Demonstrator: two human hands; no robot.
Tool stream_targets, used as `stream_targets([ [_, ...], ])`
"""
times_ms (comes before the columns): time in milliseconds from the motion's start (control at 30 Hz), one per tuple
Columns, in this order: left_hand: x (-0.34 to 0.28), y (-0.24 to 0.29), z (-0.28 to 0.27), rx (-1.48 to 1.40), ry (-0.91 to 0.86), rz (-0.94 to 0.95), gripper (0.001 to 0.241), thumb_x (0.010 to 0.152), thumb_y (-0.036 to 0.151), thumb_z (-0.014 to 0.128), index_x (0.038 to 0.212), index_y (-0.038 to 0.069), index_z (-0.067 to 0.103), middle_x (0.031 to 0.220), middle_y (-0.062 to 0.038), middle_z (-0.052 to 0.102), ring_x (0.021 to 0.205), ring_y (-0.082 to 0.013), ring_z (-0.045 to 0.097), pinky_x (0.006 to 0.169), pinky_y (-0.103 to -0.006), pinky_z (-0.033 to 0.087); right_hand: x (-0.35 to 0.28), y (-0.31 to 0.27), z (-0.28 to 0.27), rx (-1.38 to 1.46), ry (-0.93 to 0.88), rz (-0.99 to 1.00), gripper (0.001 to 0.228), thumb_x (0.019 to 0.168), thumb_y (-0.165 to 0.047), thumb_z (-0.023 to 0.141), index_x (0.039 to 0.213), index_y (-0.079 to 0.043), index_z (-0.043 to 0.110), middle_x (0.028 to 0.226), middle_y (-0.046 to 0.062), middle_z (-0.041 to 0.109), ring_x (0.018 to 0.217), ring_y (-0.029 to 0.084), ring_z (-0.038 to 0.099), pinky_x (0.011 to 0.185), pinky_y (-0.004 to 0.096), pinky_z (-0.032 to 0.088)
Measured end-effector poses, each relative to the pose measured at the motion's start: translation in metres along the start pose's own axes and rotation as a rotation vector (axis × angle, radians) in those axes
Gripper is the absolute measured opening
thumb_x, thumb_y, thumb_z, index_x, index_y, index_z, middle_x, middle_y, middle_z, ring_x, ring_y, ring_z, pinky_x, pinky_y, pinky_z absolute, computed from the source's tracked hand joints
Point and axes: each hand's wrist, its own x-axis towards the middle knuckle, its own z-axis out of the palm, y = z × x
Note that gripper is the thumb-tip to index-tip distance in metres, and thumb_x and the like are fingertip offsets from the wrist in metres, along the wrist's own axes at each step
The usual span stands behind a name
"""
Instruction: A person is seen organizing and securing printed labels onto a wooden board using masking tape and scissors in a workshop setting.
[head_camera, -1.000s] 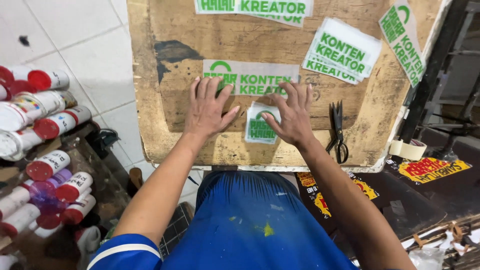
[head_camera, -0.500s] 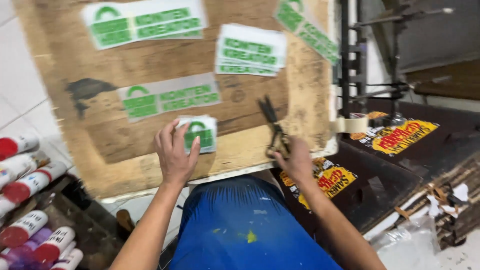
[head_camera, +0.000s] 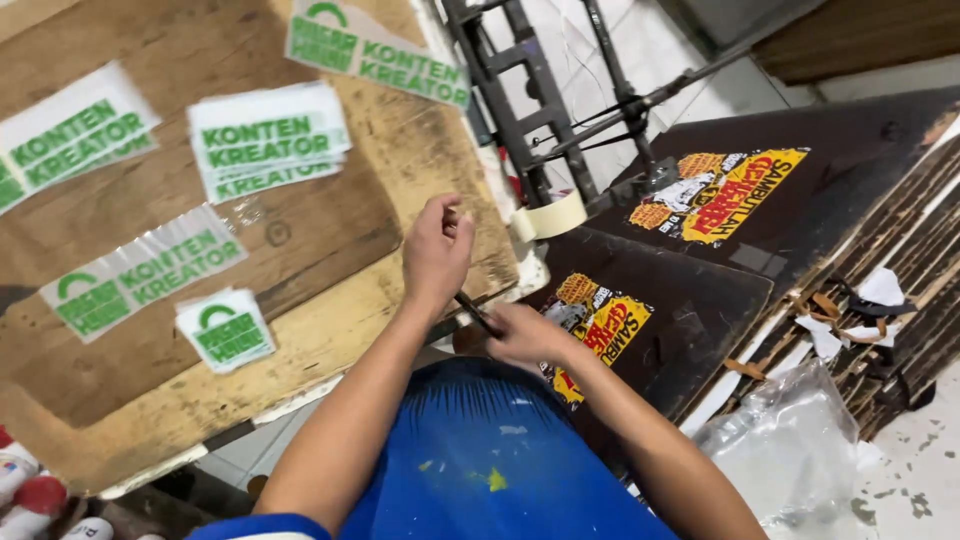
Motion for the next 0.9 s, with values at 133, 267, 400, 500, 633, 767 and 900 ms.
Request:
stream_targets([
  [133, 0.011, 0.012, 0.049, 0.312, -0.309, -0.124, 0.069, 0.077, 0.031, 0.073, 0.140, 0.014, 0.051, 0.120, -0.017, 0.064, 0.112, -0.0441, 0.065, 0.096, -0.0600, 0.051, -0.101, 0.093, -0.029, 0.099, -0.028, 0.024, 0.022, 0.079, -0.009, 0.071, 0.095, 0.000, 0.059, 0.078, 0.020, 0.061, 0.084, 0.038, 0.066, 0.075, 0.041, 0.051],
  [267, 0.006, 0.041, 0.071, 0.403, -0.404, -0.209, 0.076, 0.082, 0.036, 0.074, 0.146, 0.013, 0.042, 0.132, -0.016, 0.061, 0.112, -0.0386, 0.064, 0.089, -0.0546, 0.055, -0.167, 0.138, -0.036, 0.322, 0.062, 0.265, 0.018, 0.084, -0.005, 0.069, 0.094, -0.011, 0.055, 0.086, 0.005, 0.059, 0.082, 0.019, 0.057, 0.073, 0.033, 0.048],
  [400, 0.004, 0.033, 0.086, 0.490, -0.341, -0.178, 0.048, 0.095, 0.033, 0.055, 0.139, 0.015, 0.050, 0.115, -0.007, 0.065, 0.087, -0.0210, 0.063, 0.070, -0.0389, 0.056, -0.182, 0.139, -0.041, 0.568, 0.175, 0.388, 0.015, 0.091, 0.001, 0.066, 0.093, -0.010, 0.055, 0.096, 0.007, 0.068, 0.098, 0.018, 0.077, 0.076, 0.025, 0.064],
  [500, -0.006, -0.015, 0.105, 0.360, -0.063, 0.043, 0.033, 0.088, 0.028, 0.065, 0.118, 0.016, 0.064, 0.096, -0.008, 0.067, 0.094, -0.0316, 0.071, 0.079, -0.0480, 0.058, -0.174, 0.115, -0.038, 0.673, 0.362, 0.318, 0.029, 0.076, 0.008, 0.074, 0.100, -0.004, 0.063, 0.085, 0.002, 0.051, 0.081, 0.017, 0.058, 0.073, 0.030, 0.054],
  [633, -0.012, -0.011, 0.098, 0.145, -0.024, -0.140, 0.028, 0.091, 0.022, 0.058, 0.114, 0.010, 0.067, 0.099, -0.017, 0.072, 0.098, -0.0389, 0.070, 0.081, -0.0511, 0.057, -0.145, 0.156, -0.026, 0.701, 0.398, 0.230, 0.029, 0.080, 0.001, 0.080, 0.103, -0.002, 0.062, 0.084, 0.003, 0.054, 0.081, 0.017, 0.060, 0.074, 0.032, 0.055],
  [767, -0.007, -0.037, 0.102, -0.090, 0.076, -0.305, 0.018, 0.090, 0.017, 0.065, 0.106, 0.011, 0.071, 0.087, -0.009, 0.075, 0.078, -0.0188, 0.072, 0.067, -0.0327, 0.057, -0.132, 0.134, -0.043, 0.630, 0.411, 0.130, 0.028, 0.080, -0.008, 0.087, 0.096, -0.003, 0.064, 0.078, 0.005, 0.056, 0.076, 0.017, 0.059, 0.068, 0.032, 0.052],
  [900, -0.014, -0.036, 0.095, -0.317, 0.092, -0.521, 0.015, 0.085, 0.013, 0.072, 0.100, 0.008, 0.071, 0.074, -0.007, 0.075, 0.059, -0.0127, 0.071, 0.052, -0.0234, 0.058, -0.122, 0.140, -0.046, 0.525, 0.321, 0.113, 0.031, 0.078, -0.016, 0.090, 0.087, -0.003, 0.063, 0.071, 0.005, 0.053, 0.068, 0.018, 0.054, 0.062, 0.031, 0.045],
])
